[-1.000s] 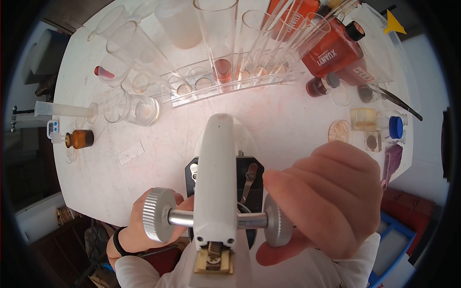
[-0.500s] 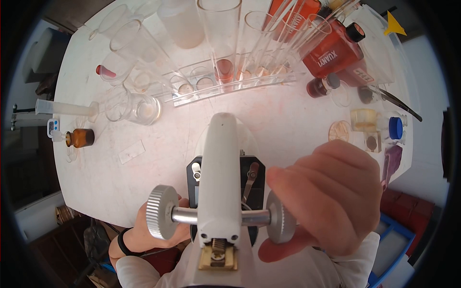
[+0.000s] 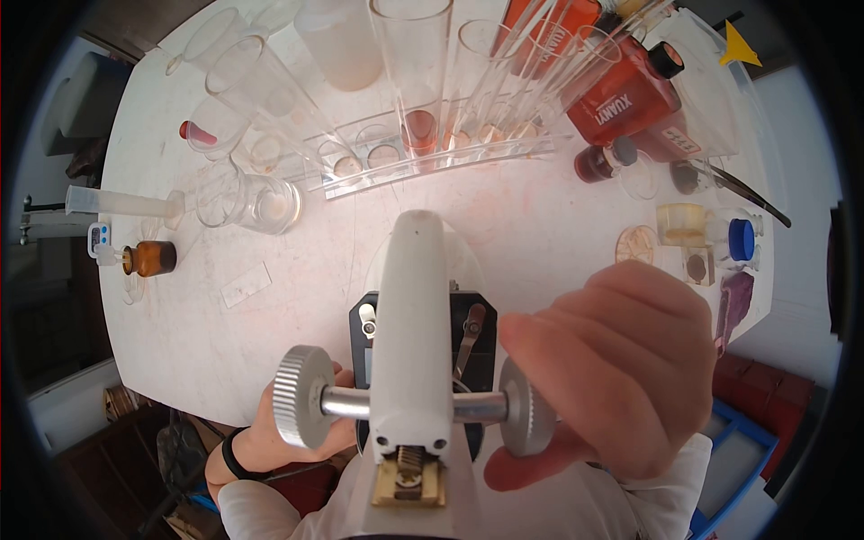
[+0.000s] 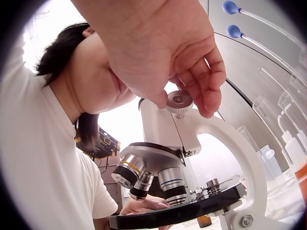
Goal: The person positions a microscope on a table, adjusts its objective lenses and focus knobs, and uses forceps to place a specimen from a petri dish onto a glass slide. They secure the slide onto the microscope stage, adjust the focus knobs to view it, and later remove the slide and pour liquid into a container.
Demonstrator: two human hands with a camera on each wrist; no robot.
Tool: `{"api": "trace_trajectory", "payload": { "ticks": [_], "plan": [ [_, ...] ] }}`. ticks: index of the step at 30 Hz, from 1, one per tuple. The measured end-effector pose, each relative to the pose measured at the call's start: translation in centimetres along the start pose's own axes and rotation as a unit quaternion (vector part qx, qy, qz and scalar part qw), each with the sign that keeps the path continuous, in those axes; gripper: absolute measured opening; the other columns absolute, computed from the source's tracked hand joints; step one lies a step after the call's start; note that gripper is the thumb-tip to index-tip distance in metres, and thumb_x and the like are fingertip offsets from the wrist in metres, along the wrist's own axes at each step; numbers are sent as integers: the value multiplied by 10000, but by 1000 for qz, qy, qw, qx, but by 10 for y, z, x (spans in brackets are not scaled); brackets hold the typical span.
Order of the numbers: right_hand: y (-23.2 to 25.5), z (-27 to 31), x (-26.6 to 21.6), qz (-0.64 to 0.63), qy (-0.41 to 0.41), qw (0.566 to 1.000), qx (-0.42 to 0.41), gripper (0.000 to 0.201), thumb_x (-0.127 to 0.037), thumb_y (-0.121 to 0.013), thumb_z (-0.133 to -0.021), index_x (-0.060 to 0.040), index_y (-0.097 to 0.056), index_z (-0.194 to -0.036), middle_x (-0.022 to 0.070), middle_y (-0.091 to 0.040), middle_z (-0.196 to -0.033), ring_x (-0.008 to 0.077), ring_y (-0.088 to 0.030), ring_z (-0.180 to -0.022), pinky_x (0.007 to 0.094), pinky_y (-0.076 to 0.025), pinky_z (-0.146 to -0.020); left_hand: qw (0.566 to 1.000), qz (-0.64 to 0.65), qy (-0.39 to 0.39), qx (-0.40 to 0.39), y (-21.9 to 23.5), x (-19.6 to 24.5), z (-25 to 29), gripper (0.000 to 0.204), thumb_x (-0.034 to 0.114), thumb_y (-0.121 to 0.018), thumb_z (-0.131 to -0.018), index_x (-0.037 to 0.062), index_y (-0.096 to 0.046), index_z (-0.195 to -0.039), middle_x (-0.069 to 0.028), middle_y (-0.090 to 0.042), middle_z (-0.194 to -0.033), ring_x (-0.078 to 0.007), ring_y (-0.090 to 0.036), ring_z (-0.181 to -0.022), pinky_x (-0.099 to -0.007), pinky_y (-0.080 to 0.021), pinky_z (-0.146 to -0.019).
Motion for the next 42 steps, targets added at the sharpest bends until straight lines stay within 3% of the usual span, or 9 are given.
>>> {"api": "trace_trajectory", "payload": {
  "ticks": [4,17,19,21,26,29,35,39,42],
  "plan": [
    [1,1,7,-21,47,999,-17,559,-540,-568,-744,14,-593,-808,75,-587,-637,210,-557,-573,327,-452,-567,975,-126,-166,74,10,15,-16,282,207,-697,-658,81,-587,-884,-79,-586,-857,-226,-575,-728,-303,-468,-606],
    [-10,14,22,-69,38,996,47,521,-452,-581,-788,59,-589,-889,108,-570,-644,222,-509,-489,302,-382,-452,963,-180,-140,142,1,22,-7,445,218,-602,-759,71,-538,-1174,-7,-429,-712,-129,-447,-632,-221,-375,-552],
    [-11,19,21,-3,18,998,53,366,-263,-628,-788,57,-568,-957,141,-576,-720,218,-548,-583,296,-430,-521,963,-180,-131,153,-2,21,-5,448,199,-602,-755,78,-529,-1180,2,-402,-697,-119,-422,-611,-218,-354,-530],
    [-9,36,22,-62,-191,971,129,456,-239,-717,-630,20,-546,-965,117,-582,-911,187,-582,-824,296,-459,-772,961,-167,-138,174,-7,21,-2,457,197,-601,-751,86,-520,-1187,3,-400,-687,-117,-426,-613,-221,-354,-523],
    [-16,39,22,-73,-150,965,204,437,-253,-557,-682,58,-540,-989,145,-551,-970,236,-557,-864,327,-437,-804,966,-154,-116,171,-9,21,4,516,244,-615,-748,16,-493,-1196,-25,-448,-750,-147,-467,-669,-261,-409,-615],
    [-4,39,36,-96,-130,979,122,396,-115,-639,-686,62,-541,-1027,172,-599,-920,224,-615,-814,305,-492,-777,972,-154,-103,146,-11,20,5,526,253,-612,-751,18,-481,-1203,-46,-478,-843,-160,-484,-751,-271,-417,-657],
    [-13,35,23,-67,-106,975,184,388,-154,-624,-685,56,-567,-1007,159,-598,-918,208,-604,-792,294,-484,-760,934,-244,-152,211,-8,25,-1,434,233,-591,-769,24,-524,-1143,-76,-464,-1196,-194,-481,-1048,-285,-428,-809],
    [-12,39,18,-34,-202,959,195,534,-280,-604,-679,92,-513,-1051,175,-566,-996,232,-581,-844,346,-465,-771,925,-299,-170,163,-5,22,-8,385,207,-575,-778,35,-541,-1121,-64,-455,-1248,-197,-472,-1096,-288,-422,-844],
    [-8,39,18,-14,-125,983,132,462,-260,-618,-700,32,-524,-1045,141,-577,-933,207,-575,-833,327,-462,-777,923,-289,-190,169,0,23,-9,375,189,-572,-766,22,-546,-1102,-76,-483,-1226,-200,-477,-1095,-300,-421,-847]
  ]
}}
Point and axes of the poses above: each hand's wrist, its own z-axis away from the middle knuckle, its own y-axis out of the back of the hand, x = y × z, the point moved 3 cm from there along -z, towards the middle knuckle
